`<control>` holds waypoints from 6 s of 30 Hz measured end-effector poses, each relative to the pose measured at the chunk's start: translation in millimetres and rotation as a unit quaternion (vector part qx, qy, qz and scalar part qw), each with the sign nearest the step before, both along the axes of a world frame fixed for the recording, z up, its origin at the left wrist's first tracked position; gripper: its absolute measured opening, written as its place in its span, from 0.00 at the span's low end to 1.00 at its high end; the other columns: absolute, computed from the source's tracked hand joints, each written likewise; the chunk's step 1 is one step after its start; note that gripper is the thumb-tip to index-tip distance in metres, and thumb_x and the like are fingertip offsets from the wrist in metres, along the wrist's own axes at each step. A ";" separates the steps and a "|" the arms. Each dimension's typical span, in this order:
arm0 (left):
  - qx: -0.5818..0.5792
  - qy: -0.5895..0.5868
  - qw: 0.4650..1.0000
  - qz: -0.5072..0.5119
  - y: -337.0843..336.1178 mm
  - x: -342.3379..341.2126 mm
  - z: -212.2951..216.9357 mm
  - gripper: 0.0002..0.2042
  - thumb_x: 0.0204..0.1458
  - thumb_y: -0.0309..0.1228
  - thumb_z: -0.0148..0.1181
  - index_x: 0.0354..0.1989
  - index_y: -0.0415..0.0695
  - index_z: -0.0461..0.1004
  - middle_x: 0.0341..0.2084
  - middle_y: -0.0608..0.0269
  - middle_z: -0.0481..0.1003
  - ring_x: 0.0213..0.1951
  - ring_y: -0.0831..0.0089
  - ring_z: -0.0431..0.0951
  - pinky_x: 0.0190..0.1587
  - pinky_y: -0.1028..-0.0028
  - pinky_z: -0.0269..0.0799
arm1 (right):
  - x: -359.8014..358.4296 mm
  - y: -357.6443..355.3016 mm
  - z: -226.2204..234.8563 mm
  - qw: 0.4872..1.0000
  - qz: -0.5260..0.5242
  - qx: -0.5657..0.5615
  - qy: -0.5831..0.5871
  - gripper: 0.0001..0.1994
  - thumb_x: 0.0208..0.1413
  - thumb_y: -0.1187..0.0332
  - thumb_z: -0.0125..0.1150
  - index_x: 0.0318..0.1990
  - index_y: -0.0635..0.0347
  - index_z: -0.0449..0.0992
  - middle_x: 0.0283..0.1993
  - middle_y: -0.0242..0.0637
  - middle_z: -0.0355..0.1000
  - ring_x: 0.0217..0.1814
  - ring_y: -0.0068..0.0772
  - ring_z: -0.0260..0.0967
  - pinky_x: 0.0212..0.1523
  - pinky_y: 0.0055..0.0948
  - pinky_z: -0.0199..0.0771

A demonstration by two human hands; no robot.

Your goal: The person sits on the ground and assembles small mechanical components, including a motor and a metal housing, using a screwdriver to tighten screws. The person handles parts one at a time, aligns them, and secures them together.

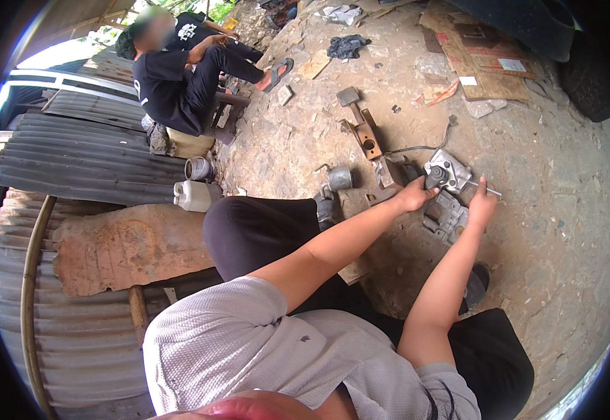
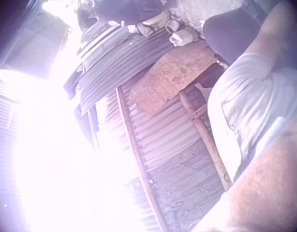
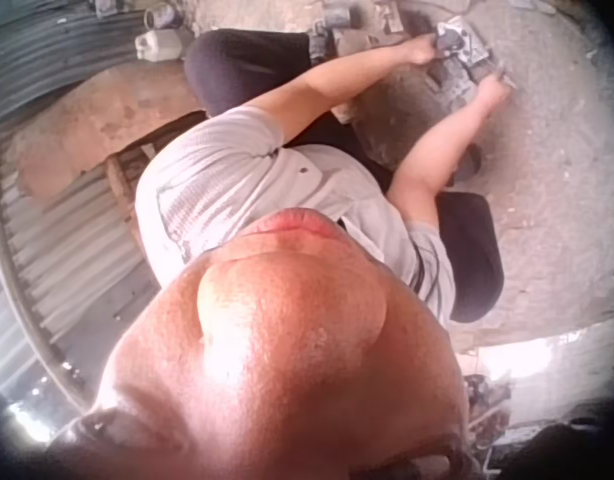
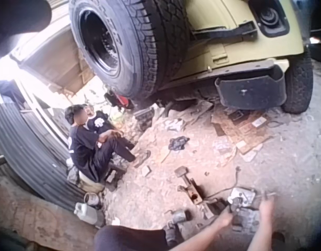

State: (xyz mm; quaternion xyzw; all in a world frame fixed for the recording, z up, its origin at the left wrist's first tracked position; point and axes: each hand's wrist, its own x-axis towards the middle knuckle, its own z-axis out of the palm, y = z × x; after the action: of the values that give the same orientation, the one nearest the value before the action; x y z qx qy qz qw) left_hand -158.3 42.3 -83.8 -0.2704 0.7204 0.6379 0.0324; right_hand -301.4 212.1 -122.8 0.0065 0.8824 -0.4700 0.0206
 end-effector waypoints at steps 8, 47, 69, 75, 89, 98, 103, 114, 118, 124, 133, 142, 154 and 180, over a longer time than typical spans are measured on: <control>0.009 -0.026 1.000 0.009 -6.4 6.6 6.1 0.25 0.61 0.36 0.64 0.60 0.32 0.66 0.52 0.52 0.76 0.53 0.69 0.73 0.60 0.69 0.66 | 11.1 -16.5 22.1 0.981 -0.006 -0.167 -0.097 0.19 0.65 0.54 0.58 0.32 0.63 0.77 0.17 0.34 0.67 0.16 0.30 0.65 0.21 0.34 0.64; -0.085 -0.052 0.995 -0.010 2.5 0.2 28.3 0.30 0.59 0.45 0.63 0.58 0.30 0.66 0.51 0.35 0.76 0.57 0.46 0.75 0.59 0.60 0.68 | 0.7 -4.1 29.4 0.979 0.045 -0.124 -0.152 0.17 0.65 0.58 0.58 0.39 0.67 0.81 0.33 0.43 0.80 0.34 0.35 0.76 0.40 0.37 0.73; -0.069 -0.067 0.995 0.007 -12.7 -0.8 -29.3 0.15 0.62 0.40 0.63 0.43 0.41 0.69 0.27 0.66 0.72 0.23 0.79 0.68 0.24 0.73 0.66 | -0.8 1.3 43.2 0.994 -0.011 -0.050 -0.093 0.19 0.61 0.48 0.60 0.42 0.55 0.82 0.35 0.51 0.79 0.43 0.58 0.77 0.48 0.47 0.73; -0.076 -0.090 0.993 0.003 5.9 -0.8 -6.6 0.21 0.60 0.43 0.64 0.45 0.34 0.71 0.40 0.46 0.79 0.44 0.61 0.77 0.50 0.63 0.70 | -2.9 13.0 26.5 0.994 0.078 0.003 -0.077 0.24 0.60 0.44 0.59 0.45 0.56 0.82 0.38 0.53 0.80 0.45 0.58 0.78 0.49 0.48 0.74; -0.003 -0.110 0.994 0.004 14.5 15.6 14.9 0.16 0.63 0.40 0.62 0.50 0.42 0.70 0.34 0.70 0.72 0.32 0.82 0.68 0.32 0.75 0.67 | 2.7 12.3 34.7 0.992 -0.008 -0.094 -0.087 0.21 0.63 0.49 0.58 0.42 0.60 0.81 0.35 0.53 0.79 0.41 0.56 0.76 0.44 0.43 0.73; -0.012 -0.106 0.994 -0.012 12.9 13.6 18.4 0.18 0.63 0.39 0.63 0.52 0.39 0.69 0.40 0.63 0.76 0.37 0.78 0.72 0.40 0.74 0.70 | -3.2 -0.3 37.9 0.994 0.021 -0.056 -0.090 0.20 0.61 0.47 0.58 0.42 0.54 0.82 0.40 0.52 0.79 0.46 0.56 0.76 0.46 0.47 0.74; -0.063 -0.140 0.988 -0.027 4.8 12.8 5.2 0.18 0.61 0.39 0.64 0.51 0.38 0.70 0.40 0.62 0.75 0.40 0.76 0.72 0.45 0.72 0.70 | -6.0 -1.1 29.4 0.991 0.037 -0.076 -0.099 0.19 0.61 0.47 0.58 0.43 0.54 0.82 0.40 0.51 0.79 0.45 0.57 0.76 0.45 0.47 0.74; -0.122 -0.142 0.982 0.016 -11.5 -24.9 13.9 0.18 0.61 0.38 0.63 0.48 0.36 0.67 0.24 0.64 0.70 0.24 0.75 0.67 0.26 0.68 0.65 | -12.3 -10.7 74.0 0.994 0.018 -0.068 -0.084 0.23 0.62 0.45 0.58 0.43 0.60 0.81 0.40 0.56 0.78 0.47 0.62 0.75 0.48 0.47 0.73; -0.071 -0.128 0.989 0.012 -2.6 -38.9 17.9 0.17 0.59 0.35 0.64 0.47 0.37 0.66 0.25 0.61 0.72 0.22 0.74 0.68 0.23 0.68 0.65 | -32.9 -8.1 43.5 0.985 0.058 -0.038 -0.160 0.26 0.61 0.39 0.53 0.57 0.44 0.78 0.56 0.48 0.76 0.61 0.53 0.72 0.58 0.41 0.69; -0.196 -0.135 0.970 -0.044 -42.0 -22.8 -1.4 0.25 0.54 0.38 0.67 0.54 0.33 0.68 0.33 0.52 0.78 0.29 0.63 0.78 0.33 0.64 0.74 | -32.0 -28.6 39.7 0.960 -0.027 -0.212 -0.179 0.20 0.64 0.52 0.59 0.48 0.62 0.80 0.36 0.43 0.79 0.36 0.37 0.74 0.41 0.36 0.71; -0.408 -0.252 0.800 -0.361 -37.3 -88.7 67.9 0.29 0.58 0.39 0.58 0.66 0.38 0.63 0.57 0.44 0.75 0.58 0.48 0.75 0.58 0.55 0.73 | -49.4 30.0 2.9 0.920 -0.148 -0.318 -0.175 0.14 0.66 0.59 0.61 0.45 0.63 0.80 0.33 0.31 0.76 0.31 0.22 0.71 0.32 0.24 0.67; -0.398 -0.241 0.804 -0.369 -38.5 -75.8 68.4 0.33 0.60 0.43 0.58 0.66 0.33 0.60 0.55 0.38 0.74 0.58 0.45 0.74 0.59 0.54 0.70 | -41.2 26.9 13.7 0.902 -0.178 -0.341 -0.197 0.17 0.63 0.59 0.64 0.48 0.67 0.79 0.35 0.33 0.76 0.32 0.23 0.72 0.31 0.26 0.70; -0.435 -0.192 0.810 -0.343 -24.1 -114.7 70.9 0.27 0.59 0.46 0.58 0.53 0.29 0.73 0.50 0.39 0.77 0.55 0.48 0.77 0.57 0.57 0.73 | -42.7 35.1 8.6 0.905 -0.140 -0.340 -0.215 0.21 0.64 0.58 0.63 0.52 0.70 0.78 0.46 0.41 0.77 0.40 0.29 0.73 0.38 0.28 0.75; -0.536 -0.231 0.715 -0.386 -18.1 -168.7 106.8 0.16 0.60 0.30 0.49 0.52 0.41 0.79 0.54 0.48 0.78 0.56 0.53 0.78 0.56 0.57 0.76 | -23.0 22.8 24.6 0.953 0.004 -0.242 -0.181 0.22 0.60 0.49 0.65 0.46 0.60 0.83 0.28 0.38 0.78 0.32 0.27 0.74 0.37 0.31 0.71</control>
State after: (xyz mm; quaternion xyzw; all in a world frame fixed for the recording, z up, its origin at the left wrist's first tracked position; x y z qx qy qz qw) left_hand -326.9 24.2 23.0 -0.0801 0.9533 -0.0052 0.2911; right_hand -324.4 234.8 -98.2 0.0831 0.7239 -0.6600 0.1829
